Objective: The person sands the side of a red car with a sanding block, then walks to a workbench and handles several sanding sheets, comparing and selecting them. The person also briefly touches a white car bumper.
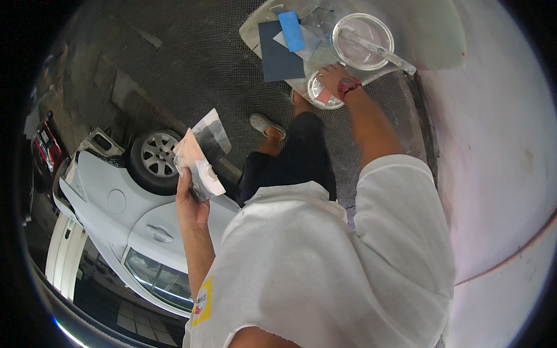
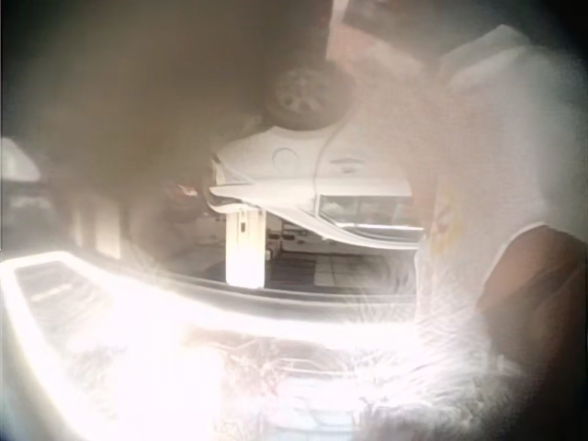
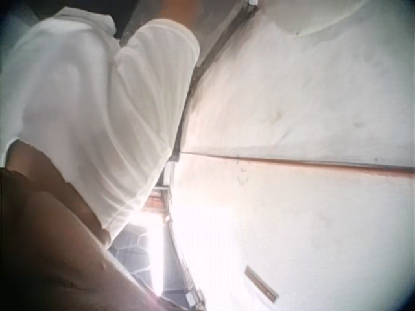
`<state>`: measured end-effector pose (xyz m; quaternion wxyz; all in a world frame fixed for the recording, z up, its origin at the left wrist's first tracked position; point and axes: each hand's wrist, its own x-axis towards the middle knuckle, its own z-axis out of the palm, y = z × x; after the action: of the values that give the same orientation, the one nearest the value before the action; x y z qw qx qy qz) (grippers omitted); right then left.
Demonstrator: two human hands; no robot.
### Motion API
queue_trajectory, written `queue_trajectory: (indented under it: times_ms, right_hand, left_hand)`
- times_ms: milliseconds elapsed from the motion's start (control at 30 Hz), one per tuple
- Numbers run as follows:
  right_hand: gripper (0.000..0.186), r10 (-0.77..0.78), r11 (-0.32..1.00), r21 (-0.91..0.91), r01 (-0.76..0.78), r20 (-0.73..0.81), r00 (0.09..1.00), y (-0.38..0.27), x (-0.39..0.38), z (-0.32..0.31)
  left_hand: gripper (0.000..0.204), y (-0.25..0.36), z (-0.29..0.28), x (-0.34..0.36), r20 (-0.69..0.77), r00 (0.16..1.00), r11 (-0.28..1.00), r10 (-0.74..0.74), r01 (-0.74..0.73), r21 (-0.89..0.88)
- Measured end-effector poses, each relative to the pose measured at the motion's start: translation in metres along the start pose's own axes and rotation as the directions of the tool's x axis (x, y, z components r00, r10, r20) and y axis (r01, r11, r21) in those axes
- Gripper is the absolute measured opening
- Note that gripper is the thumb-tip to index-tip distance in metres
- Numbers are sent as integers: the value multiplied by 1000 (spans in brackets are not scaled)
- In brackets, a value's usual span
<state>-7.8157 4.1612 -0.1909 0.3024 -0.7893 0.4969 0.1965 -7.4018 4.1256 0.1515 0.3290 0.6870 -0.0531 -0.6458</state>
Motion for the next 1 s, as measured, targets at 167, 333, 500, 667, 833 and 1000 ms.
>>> queue_trajectory:
  times_ms: [167,333,500,667,833,1000]
  right_hand:
    - [40,14,996,88,-9,-57,998,9,-5,4]
    - [40,319,806,569,-165,-182,930,-27,-29,-19]
    - [39,433,258,966,8,-123,893,-141,-70,-102]
    - [37,402,-50,978,203,-166,900,-259,-107,-163]
    - [34,423,-150,904,400,-307,853,-331,-124,-187]
    - [36,290,-245,936,252,-177,941,-340,-117,-184]
  left_hand:
    - [44,0,-10,0,27,1000,1000,14,-13,-11]
    - [45,-11,-47,13,51,998,997,34,-30,-67]
    - [44,-15,-87,18,170,983,991,71,-50,-126]
    - [41,-16,-109,18,267,954,973,133,-74,-220]
    - [43,-22,-129,18,312,923,954,225,-143,-264]
    - [42,-25,-140,20,318,910,944,266,-179,-278]
